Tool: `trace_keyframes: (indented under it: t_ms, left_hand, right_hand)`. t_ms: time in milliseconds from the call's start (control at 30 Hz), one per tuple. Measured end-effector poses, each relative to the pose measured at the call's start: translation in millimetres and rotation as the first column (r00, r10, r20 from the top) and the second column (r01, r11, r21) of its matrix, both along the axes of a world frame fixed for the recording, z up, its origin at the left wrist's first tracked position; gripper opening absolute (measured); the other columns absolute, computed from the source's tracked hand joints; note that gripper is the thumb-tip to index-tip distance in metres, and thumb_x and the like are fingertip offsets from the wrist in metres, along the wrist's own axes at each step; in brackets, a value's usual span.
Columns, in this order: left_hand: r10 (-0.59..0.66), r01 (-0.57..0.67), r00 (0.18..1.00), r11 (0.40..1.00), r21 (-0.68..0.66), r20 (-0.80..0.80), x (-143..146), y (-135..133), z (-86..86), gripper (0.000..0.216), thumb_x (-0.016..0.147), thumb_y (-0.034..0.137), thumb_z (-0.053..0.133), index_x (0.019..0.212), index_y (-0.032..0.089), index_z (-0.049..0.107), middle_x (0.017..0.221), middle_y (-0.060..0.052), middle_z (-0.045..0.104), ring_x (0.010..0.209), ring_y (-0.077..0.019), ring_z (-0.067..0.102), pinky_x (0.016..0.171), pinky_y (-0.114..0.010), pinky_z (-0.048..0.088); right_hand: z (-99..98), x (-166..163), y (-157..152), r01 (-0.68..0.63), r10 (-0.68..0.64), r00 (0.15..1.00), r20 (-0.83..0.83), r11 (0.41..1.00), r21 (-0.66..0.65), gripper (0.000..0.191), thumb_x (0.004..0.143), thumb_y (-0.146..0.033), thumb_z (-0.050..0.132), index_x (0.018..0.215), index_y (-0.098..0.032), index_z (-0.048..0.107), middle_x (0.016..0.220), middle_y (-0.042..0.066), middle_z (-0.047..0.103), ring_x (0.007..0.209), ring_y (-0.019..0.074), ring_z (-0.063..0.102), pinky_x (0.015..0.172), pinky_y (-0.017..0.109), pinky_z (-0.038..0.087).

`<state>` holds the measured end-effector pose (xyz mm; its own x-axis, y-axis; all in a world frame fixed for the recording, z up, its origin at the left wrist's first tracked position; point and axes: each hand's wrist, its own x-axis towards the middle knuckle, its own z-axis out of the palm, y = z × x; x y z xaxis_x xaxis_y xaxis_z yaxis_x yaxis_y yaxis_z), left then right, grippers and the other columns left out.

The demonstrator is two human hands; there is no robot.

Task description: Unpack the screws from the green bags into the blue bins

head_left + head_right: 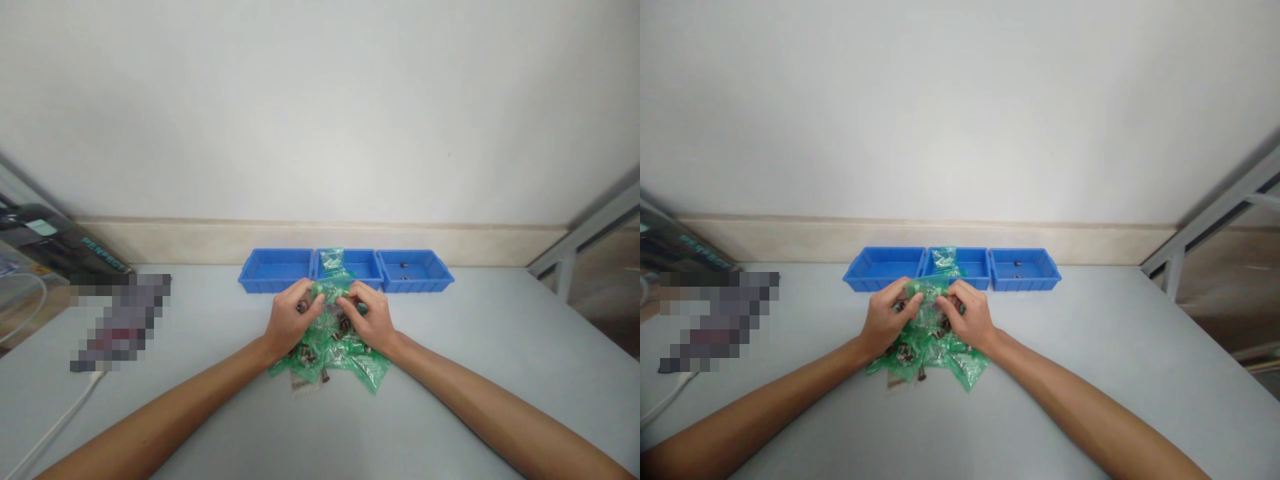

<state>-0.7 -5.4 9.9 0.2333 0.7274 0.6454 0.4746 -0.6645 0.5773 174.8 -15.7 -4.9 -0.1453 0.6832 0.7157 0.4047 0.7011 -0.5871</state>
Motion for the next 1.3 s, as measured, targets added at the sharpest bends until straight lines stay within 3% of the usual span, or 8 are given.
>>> trace_keyframes:
  t_ms: [267,600,800,933,1033,1300]
  left_hand:
    - [-0.064,0.065,0.998,0.995,-0.069,0.020,-0.1,1.7,-1.6,0.014,0.087,0.027,0.055,0.079,0.017,0.061,0.053,0.006,0.051,0.047,-0.0096,0.048,0.051,-0.020,0.039]
    - [-0.087,0.088,0.996,0.992,-0.094,0.010,-1.5,3.0,-5.0,0.016,0.087,0.029,0.058,0.086,0.015,0.065,0.070,0.000,0.063,0.053,-0.0106,0.055,0.053,-0.020,0.043]
    - [-0.079,0.079,0.997,0.995,-0.054,-0.003,-1.2,2.5,-3.5,0.016,0.087,0.029,0.058,0.078,0.016,0.062,0.058,0.004,0.056,0.048,-0.0097,0.050,0.052,-0.020,0.041]
    - [-0.045,0.044,0.999,0.998,-0.039,-0.029,-1.0,2.3,-1.6,0.029,0.088,0.030,0.055,0.062,0.018,0.053,0.054,0.004,0.052,0.051,-0.0107,0.050,0.054,-0.021,0.039]
    - [-0.048,0.047,0.998,0.997,-0.057,-0.031,-1.1,3.1,-1.3,0.031,0.089,0.030,0.054,0.061,0.018,0.051,0.054,0.004,0.051,0.052,-0.0107,0.050,0.053,-0.021,0.038]
    - [-0.117,0.117,0.993,0.993,0.008,-0.022,0.7,2.0,-3.0,0.023,0.088,0.038,0.059,0.083,0.015,0.065,0.072,-0.001,0.064,0.055,-0.0105,0.053,0.053,-0.020,0.043]
  right_hand:
    - [-2.2,1.2,2.3,0.026,-0.025,1.000,0.014,0.998,-0.058,0.030,0.091,-0.024,0.053,0.065,-0.021,0.038,0.061,-0.004,0.042,0.057,0.0121,0.041,0.055,0.025,0.032]
    - [-0.8,2.1,2.1,-0.013,0.014,1.000,0.028,0.999,-0.042,0.029,0.095,-0.025,0.047,0.066,-0.021,0.042,0.064,-0.002,0.043,0.061,0.0141,0.042,0.057,0.027,0.033]
    - [-2.9,3.2,0.2,-0.051,0.053,0.996,0.065,0.998,-0.033,0.027,0.097,-0.026,0.045,0.070,-0.020,0.048,0.066,0.000,0.048,0.063,0.0150,0.045,0.059,0.028,0.036]
    - [-2.4,2.5,0.0,-0.032,0.033,0.997,0.068,0.999,-0.015,0.027,0.095,-0.026,0.048,0.069,-0.020,0.048,0.065,0.000,0.048,0.061,0.0146,0.045,0.058,0.027,0.036]
    - [-1.3,1.4,0.6,-0.008,0.009,0.998,0.060,1.000,-0.014,0.027,0.093,-0.026,0.051,0.067,-0.020,0.048,0.063,-0.001,0.046,0.060,0.0140,0.045,0.057,0.027,0.036]
    - [1.9,-0.1,-1.0,0.015,-0.016,0.999,0.028,1.000,0.014,0.028,0.090,-0.021,0.054,0.063,-0.021,0.045,0.060,-0.002,0.044,0.057,0.0133,0.043,0.055,0.026,0.034]
